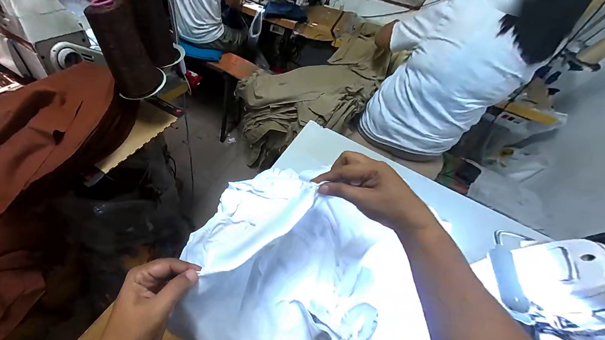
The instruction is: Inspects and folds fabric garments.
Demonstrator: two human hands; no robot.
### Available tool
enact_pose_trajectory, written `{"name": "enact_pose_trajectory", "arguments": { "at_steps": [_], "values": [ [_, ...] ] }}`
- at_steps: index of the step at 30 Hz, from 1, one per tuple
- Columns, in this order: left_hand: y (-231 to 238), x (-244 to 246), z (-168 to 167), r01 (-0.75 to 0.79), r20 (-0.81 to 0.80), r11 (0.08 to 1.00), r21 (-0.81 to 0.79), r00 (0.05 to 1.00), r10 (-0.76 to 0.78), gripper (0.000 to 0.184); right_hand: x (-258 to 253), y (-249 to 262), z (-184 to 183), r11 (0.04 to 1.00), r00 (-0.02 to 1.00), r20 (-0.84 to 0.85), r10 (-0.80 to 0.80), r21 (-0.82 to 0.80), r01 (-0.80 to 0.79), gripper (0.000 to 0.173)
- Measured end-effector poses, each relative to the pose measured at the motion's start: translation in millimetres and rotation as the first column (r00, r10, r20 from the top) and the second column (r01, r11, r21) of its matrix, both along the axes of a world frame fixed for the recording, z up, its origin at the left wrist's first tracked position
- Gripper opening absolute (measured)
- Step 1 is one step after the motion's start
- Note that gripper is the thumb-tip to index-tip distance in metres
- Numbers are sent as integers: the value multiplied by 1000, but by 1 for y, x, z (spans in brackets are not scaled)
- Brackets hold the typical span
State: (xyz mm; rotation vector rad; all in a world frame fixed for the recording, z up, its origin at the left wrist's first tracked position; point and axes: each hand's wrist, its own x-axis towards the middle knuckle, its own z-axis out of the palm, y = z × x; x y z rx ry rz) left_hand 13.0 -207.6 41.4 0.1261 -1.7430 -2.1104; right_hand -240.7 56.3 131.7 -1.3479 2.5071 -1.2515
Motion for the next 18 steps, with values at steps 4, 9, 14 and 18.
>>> {"name": "enact_pose_trajectory", "arguments": {
  "at_steps": [4,9,14,18],
  "values": [
    [-1,4,8,172,-120,967,-186,973,-197,8,13,37,5,992,999,-32,-40,-122,35,10],
    [-2,-5,9,34,-116,961,-275,991,-68,9,35,58,7,967,979,-37,-201,-169,192,8],
    [18,-8,22,-158,-225,866,-475,973,54,12,59,58,11,896,967,72,-244,-365,253,9],
    [42,-6,43,135,-391,818,-559,827,-404,19,64,85,-5,812,980,31,197,-566,-145,14]
  ]
}}
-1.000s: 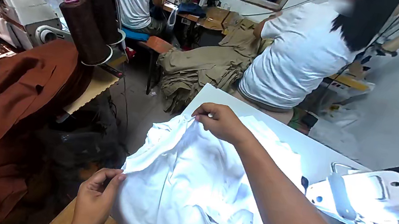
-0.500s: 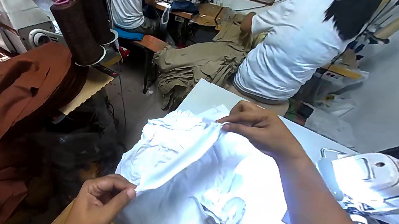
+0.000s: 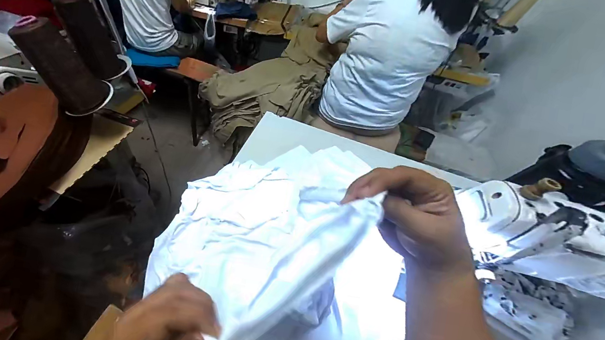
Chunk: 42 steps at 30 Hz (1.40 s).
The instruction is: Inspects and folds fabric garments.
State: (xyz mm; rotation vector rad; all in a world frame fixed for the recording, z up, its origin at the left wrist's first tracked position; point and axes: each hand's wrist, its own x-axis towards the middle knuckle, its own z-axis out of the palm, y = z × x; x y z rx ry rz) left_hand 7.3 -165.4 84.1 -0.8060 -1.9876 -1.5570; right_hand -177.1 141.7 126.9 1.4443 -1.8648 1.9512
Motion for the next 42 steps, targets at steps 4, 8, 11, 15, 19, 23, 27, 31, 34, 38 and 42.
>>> {"name": "enact_pose_trajectory", "arguments": {
  "at_steps": [4,8,11,15,19,23,27,31,34,38,42],
  "values": [
    [37,-24,8,157,-79,984,-81,983,-163,25,6,-4,-21,956,957,38,288,-77,-284,17],
    [57,-44,2,10,-52,999,-51,999,-12,19,13,-23,-35,904,889,167,427,-48,-425,18],
    [65,-51,-2,-10,-40,1000,12,999,10,14,15,-30,-46,902,883,208,420,7,-431,14],
    [65,-57,-8,-4,-24,998,62,1000,6,12,24,-42,-40,916,896,261,360,81,-392,11],
    [63,-60,-10,-29,24,997,66,999,28,11,25,-50,-43,910,879,300,371,69,-408,11],
    [59,-61,-10,-41,43,997,62,998,38,16,26,-54,-44,917,854,386,347,49,-395,17],
    [57,-62,-9,-97,38,994,40,995,96,12,28,-58,-46,923,819,471,328,25,-384,25],
    [57,-66,-12,-223,1,975,-21,975,223,10,38,-67,-37,990,900,435,7,125,-69,26],
    [52,-71,-20,-313,69,948,-48,946,316,13,52,-59,-27,910,877,246,-412,148,386,22],
    [44,-74,-23,-317,44,948,-35,947,319,18,97,-31,-25,922,917,-157,-365,75,380,14],
    [45,-75,-24,-320,13,947,-28,947,321,18,124,-46,-51,821,750,-517,-412,146,551,15]
  ]
}}
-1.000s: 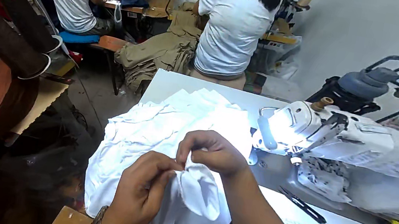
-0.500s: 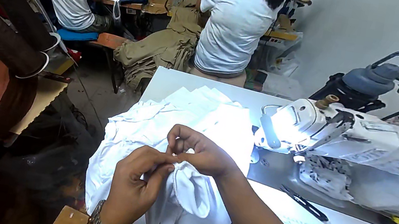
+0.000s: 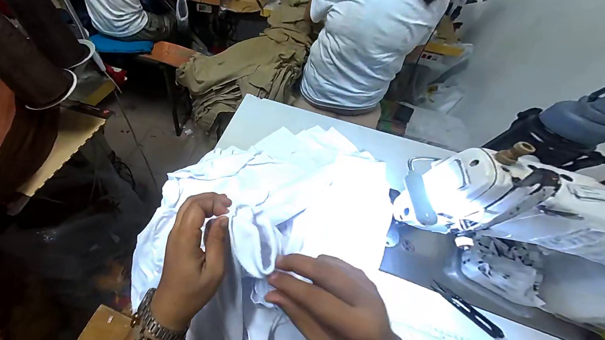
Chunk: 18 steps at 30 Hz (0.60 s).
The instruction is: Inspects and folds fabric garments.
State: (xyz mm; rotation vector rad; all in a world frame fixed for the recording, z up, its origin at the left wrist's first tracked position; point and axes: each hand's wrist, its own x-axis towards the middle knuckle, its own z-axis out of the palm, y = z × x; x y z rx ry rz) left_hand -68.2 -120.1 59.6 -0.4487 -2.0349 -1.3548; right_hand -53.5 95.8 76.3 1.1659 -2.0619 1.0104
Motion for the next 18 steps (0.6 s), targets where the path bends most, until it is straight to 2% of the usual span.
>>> {"name": "enact_pose_trajectory", "arguments": {
  "at_steps": [2,4,9,13,15,18],
  "values": [
    [2,0,0,6,-2,1000,7,1000,-6,16,-4,-10,-7,993,984,-140,-109,27,114,15],
    [2,1,0,9,-8,1000,9,1000,-9,16,-10,-17,-8,988,967,-213,-143,34,154,16],
    [0,2,3,-8,-21,1000,-1,1000,8,17,-21,-27,-13,991,950,-305,-63,92,95,14],
    [-8,1,4,-73,-19,997,6,997,73,18,-21,-19,-3,998,997,-35,67,21,-67,12],
    [-13,0,3,-97,-21,995,-7,995,97,19,-22,-7,10,997,998,65,25,66,-29,15],
    [-8,2,0,-56,-30,998,4,998,56,16,-24,5,27,987,982,142,-123,118,106,20]
  ]
}}
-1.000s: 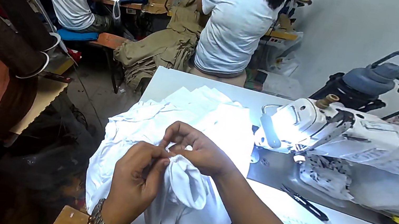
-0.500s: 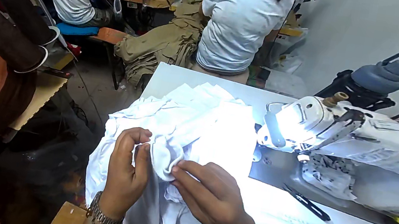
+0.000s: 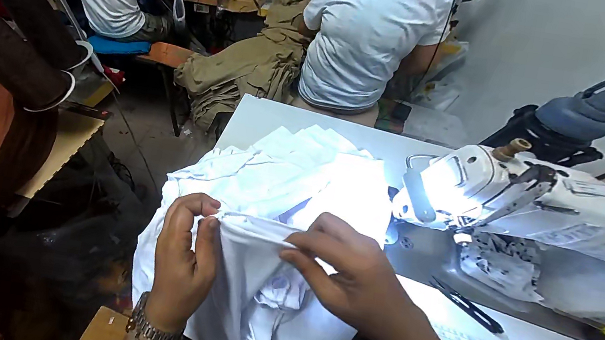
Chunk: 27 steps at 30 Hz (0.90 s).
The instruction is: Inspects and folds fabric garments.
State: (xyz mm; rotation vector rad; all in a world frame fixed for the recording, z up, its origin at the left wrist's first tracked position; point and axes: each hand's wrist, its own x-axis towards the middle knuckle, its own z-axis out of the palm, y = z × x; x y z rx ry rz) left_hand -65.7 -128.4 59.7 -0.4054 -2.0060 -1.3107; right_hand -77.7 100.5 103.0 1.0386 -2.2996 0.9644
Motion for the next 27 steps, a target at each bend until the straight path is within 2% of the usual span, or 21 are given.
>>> {"name": "enact_pose_trajectory", "arguments": {
  "at_steps": [3,6,8,11,14,16,19,20,23,25,27],
  "values": [
    [9,1,-2,125,19,973,195,991,-131,13,4,1,4,987,990,109,-87,-124,100,16],
    [17,6,0,288,38,835,468,938,-345,15,6,-1,-6,964,980,154,-128,-214,160,12],
    [22,12,6,325,62,737,593,894,-444,16,6,-3,-13,951,972,174,-161,-237,200,10],
    [23,17,12,358,70,617,701,826,-560,19,5,-4,-16,938,961,208,-183,-254,234,6],
    [22,18,13,383,72,562,733,778,-624,17,9,-6,-11,923,924,323,-205,-250,293,12],
    [20,18,12,411,86,565,715,751,-655,15,10,-5,-10,930,924,331,-193,-238,279,20],
    [20,19,13,470,121,607,641,720,-684,20,12,-4,-10,961,959,245,-145,-194,195,7],
    [22,20,14,488,137,648,585,728,-672,22,14,-4,-8,968,966,219,-140,-173,180,6],
    [28,21,16,486,193,842,235,826,-530,11,23,-7,0,983,985,82,-151,-88,158,9],
    [33,20,18,434,179,900,53,882,-436,28,27,-7,4,989,990,-17,-142,-51,141,12],
    [30,19,21,389,193,919,-63,908,-372,26,29,-6,3,992,990,-75,-119,-54,116,14]
  ]
}}
